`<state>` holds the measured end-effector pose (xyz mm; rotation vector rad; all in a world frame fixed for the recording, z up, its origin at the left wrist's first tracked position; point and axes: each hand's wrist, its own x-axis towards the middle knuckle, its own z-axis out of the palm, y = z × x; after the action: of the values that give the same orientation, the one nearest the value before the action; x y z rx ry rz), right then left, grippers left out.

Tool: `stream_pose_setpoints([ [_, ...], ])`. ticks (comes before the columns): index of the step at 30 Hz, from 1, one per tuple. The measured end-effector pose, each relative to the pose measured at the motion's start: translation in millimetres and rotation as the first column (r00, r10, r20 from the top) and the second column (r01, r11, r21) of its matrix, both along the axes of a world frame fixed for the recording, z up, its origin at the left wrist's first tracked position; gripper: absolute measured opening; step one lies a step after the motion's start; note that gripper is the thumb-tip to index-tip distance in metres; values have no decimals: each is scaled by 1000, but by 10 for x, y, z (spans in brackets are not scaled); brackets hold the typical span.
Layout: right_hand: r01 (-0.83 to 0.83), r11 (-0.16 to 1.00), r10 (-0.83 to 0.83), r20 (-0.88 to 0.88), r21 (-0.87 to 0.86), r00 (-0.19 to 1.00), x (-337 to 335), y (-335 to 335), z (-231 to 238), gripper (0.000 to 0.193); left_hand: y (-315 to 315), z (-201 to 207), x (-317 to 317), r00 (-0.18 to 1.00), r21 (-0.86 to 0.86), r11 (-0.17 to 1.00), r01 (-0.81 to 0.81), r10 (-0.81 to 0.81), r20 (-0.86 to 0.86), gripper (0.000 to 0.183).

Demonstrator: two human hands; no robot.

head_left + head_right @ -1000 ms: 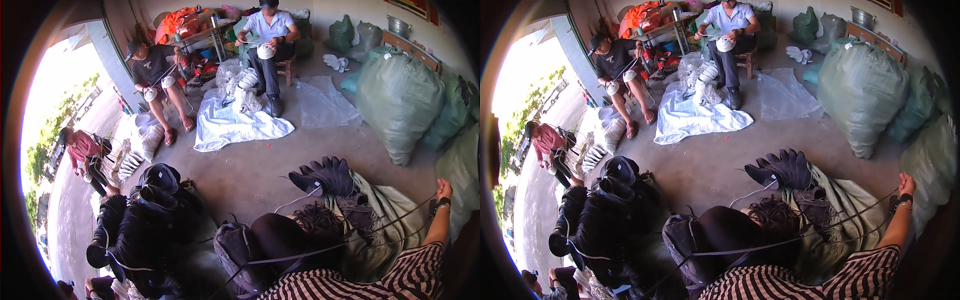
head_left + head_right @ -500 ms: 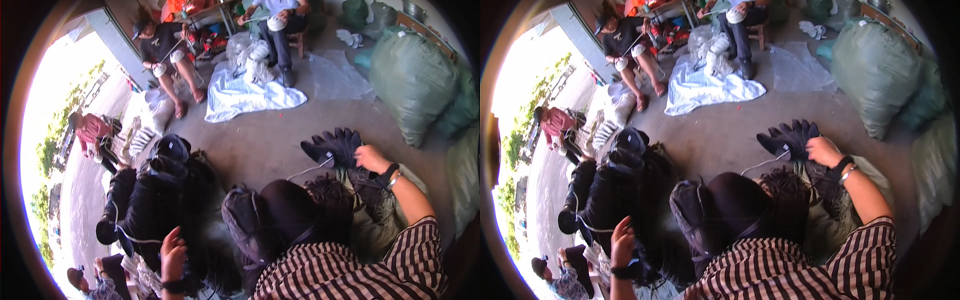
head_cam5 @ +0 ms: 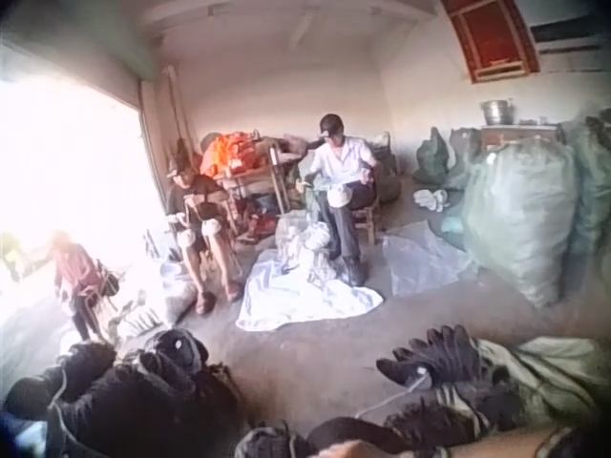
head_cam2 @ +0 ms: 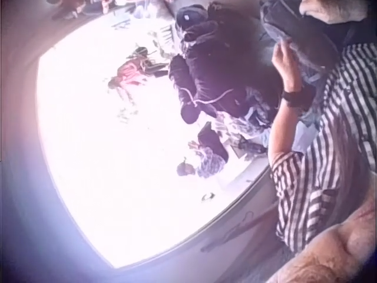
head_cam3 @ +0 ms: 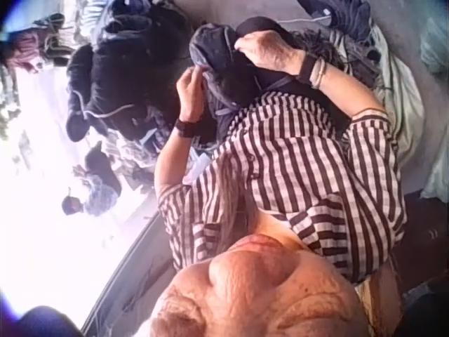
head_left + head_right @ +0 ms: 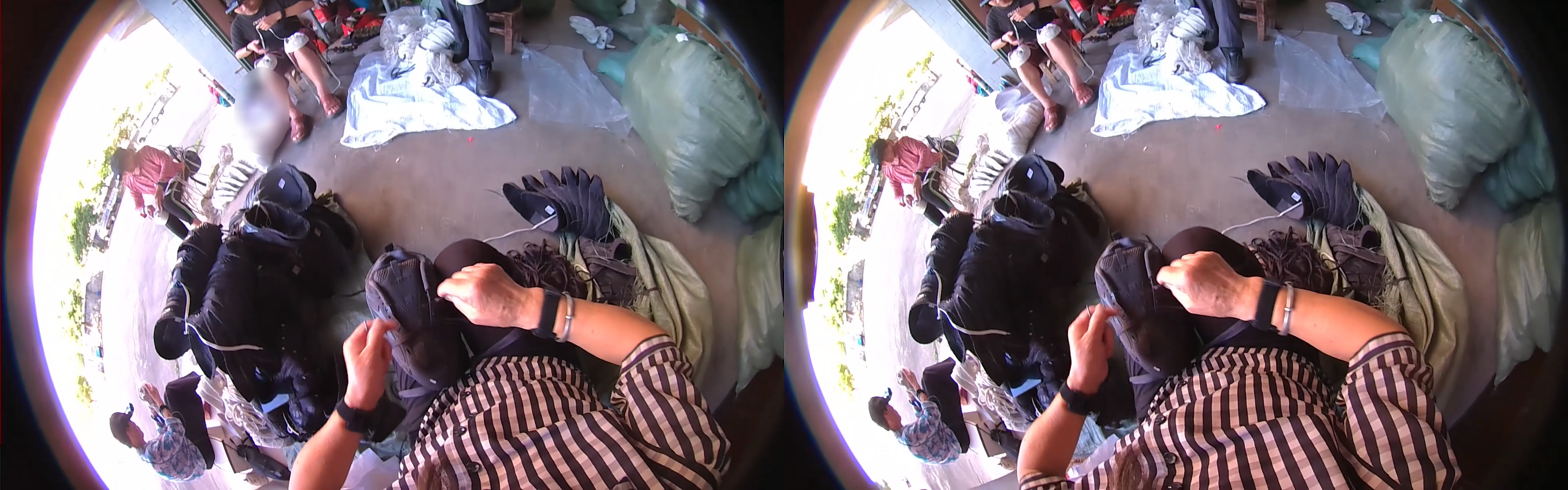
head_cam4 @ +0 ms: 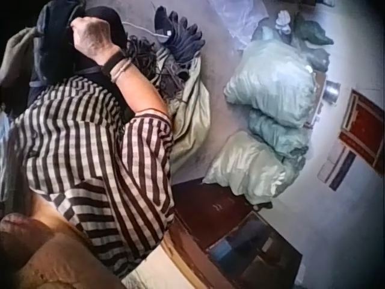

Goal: The recorder is lacing and organizing a black shoe while others work in the background.

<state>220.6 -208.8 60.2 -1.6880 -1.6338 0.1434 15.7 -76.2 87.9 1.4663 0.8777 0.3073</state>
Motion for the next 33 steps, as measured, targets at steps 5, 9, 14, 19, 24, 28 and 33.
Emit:
stream_pose_setpoints([
  [5, 131, 966, -178, -213, -221, 961, -141, 107, -118, 10, -157, 44, 561, 987, 324, 933, 157, -137, -86, 19],
  [9, 65, 913, -193, -287, -402, 938, -326, -70, -221, 14, 46, -162, 637, 860, 506, 703, 500, -335, -386, 20],
  [14, -49, 808, -209, -363, -587, 908, -430, -282, -46, 18, 112, 119, 742, 651, 196, 664, 721, -553, -519, 23],
  [19, 21, 915, -171, -340, -404, 925, -458, -261, -215, 13, 149, 127, 719, 614, 139, 645, 751, -607, -504, 21],
  [24, 18, 899, -216, -406, -438, 888, -508, -162, -184, 13, 219, -137, 593, 683, 512, 471, 718, -620, -387, 20],
  [28, 44, 876, -247, -368, -481, 896, -472, -163, -155, 14, 169, 176, 765, 640, 44, 704, 709, -616, -460, 19],
  [33, 48, 847, -291, -385, -530, 876, -466, -120, -34, 17, 195, -11, 702, 666, 325, 585, 743, -597, -448, 16],
])
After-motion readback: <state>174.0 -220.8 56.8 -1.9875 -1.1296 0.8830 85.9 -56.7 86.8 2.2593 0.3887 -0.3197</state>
